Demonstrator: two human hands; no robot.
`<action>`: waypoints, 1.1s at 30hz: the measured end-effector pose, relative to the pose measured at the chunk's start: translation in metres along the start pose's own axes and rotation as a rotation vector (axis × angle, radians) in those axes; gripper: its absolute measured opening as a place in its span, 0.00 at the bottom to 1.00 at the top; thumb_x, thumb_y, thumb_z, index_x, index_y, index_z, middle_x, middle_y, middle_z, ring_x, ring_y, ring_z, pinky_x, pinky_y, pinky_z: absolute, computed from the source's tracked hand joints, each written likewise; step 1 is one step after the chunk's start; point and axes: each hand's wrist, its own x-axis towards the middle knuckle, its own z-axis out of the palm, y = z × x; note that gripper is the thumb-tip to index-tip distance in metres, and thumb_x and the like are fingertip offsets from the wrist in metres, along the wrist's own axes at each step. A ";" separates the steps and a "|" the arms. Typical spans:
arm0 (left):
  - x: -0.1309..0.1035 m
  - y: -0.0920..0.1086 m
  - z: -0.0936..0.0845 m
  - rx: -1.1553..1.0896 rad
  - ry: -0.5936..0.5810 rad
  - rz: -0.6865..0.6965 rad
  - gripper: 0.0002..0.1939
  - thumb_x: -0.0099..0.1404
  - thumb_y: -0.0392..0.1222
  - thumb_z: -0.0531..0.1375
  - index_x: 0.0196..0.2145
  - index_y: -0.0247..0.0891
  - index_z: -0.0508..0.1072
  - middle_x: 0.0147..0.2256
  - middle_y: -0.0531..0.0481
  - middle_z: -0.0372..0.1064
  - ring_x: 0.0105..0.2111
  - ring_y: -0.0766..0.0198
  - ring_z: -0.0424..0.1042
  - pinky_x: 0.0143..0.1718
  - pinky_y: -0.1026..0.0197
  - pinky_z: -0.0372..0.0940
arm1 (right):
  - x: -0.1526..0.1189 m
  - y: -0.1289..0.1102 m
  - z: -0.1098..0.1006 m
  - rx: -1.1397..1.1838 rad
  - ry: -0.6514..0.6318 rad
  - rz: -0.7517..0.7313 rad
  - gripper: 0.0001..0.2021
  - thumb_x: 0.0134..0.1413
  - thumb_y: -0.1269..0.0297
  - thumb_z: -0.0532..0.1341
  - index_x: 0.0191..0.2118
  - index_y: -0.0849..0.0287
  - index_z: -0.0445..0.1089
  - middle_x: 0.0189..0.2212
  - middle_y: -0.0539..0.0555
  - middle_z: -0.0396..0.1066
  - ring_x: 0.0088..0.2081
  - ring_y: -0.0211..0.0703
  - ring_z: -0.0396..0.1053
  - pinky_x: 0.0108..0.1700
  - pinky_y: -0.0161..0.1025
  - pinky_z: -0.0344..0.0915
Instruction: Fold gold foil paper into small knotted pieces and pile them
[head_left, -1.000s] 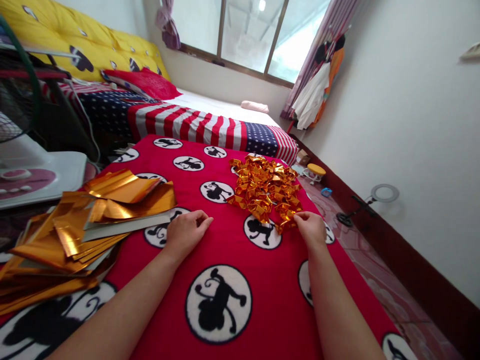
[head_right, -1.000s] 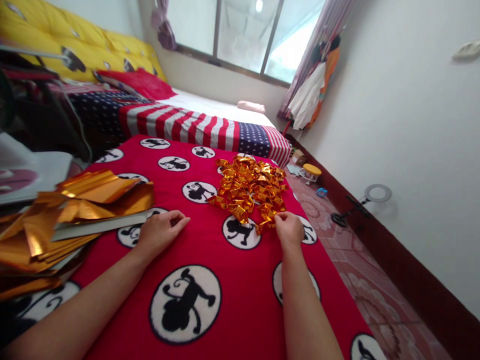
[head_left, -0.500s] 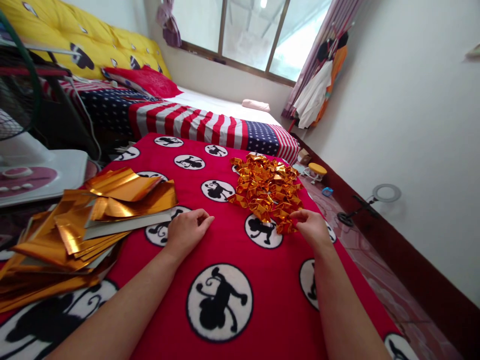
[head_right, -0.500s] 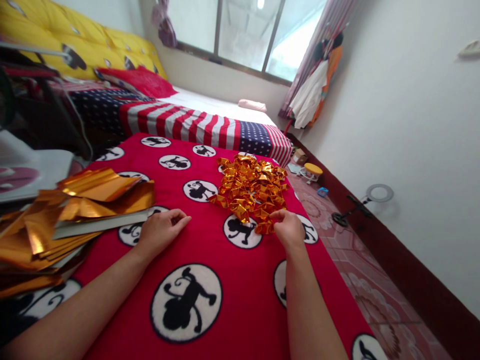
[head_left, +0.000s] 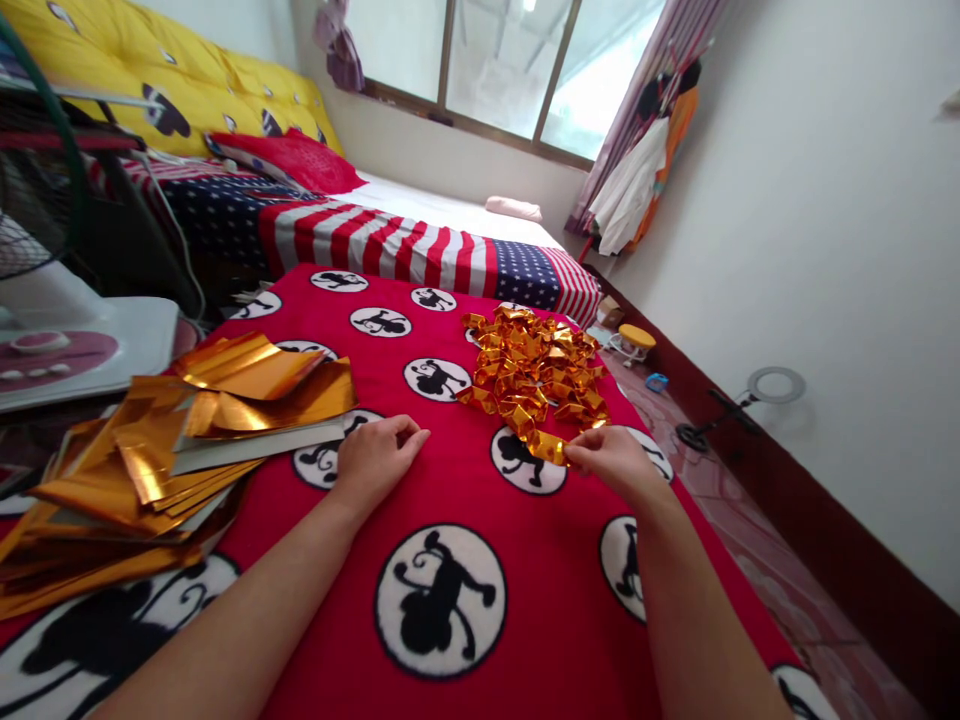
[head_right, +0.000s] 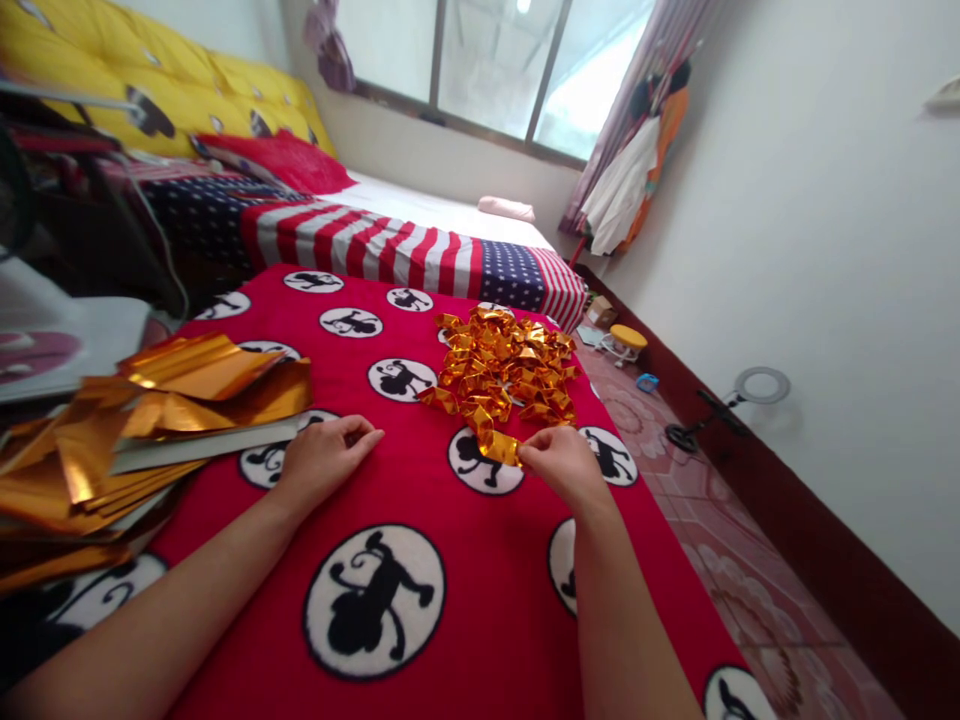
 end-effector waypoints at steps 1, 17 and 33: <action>0.000 0.000 0.000 -0.002 0.001 0.003 0.16 0.63 0.56 0.54 0.32 0.46 0.76 0.30 0.53 0.77 0.32 0.58 0.73 0.28 0.61 0.53 | -0.004 -0.008 0.001 -0.010 0.001 -0.008 0.12 0.45 0.61 0.59 0.25 0.60 0.77 0.19 0.52 0.73 0.24 0.40 0.70 0.24 0.34 0.54; 0.000 0.000 0.000 -0.011 0.010 0.008 0.15 0.63 0.56 0.54 0.31 0.47 0.76 0.29 0.54 0.77 0.32 0.57 0.74 0.29 0.61 0.53 | 0.015 0.000 0.002 -0.277 0.552 0.148 0.13 0.52 0.54 0.60 0.37 0.54 0.77 0.31 0.55 0.77 0.36 0.52 0.72 0.31 0.39 0.56; -0.002 0.002 0.002 -0.091 0.009 0.137 0.13 0.63 0.53 0.56 0.31 0.45 0.75 0.30 0.54 0.76 0.30 0.62 0.72 0.31 0.61 0.55 | -0.006 -0.029 0.078 0.704 0.425 -0.296 0.10 0.54 0.58 0.62 0.36 0.59 0.72 0.28 0.52 0.71 0.29 0.41 0.68 0.32 0.36 0.65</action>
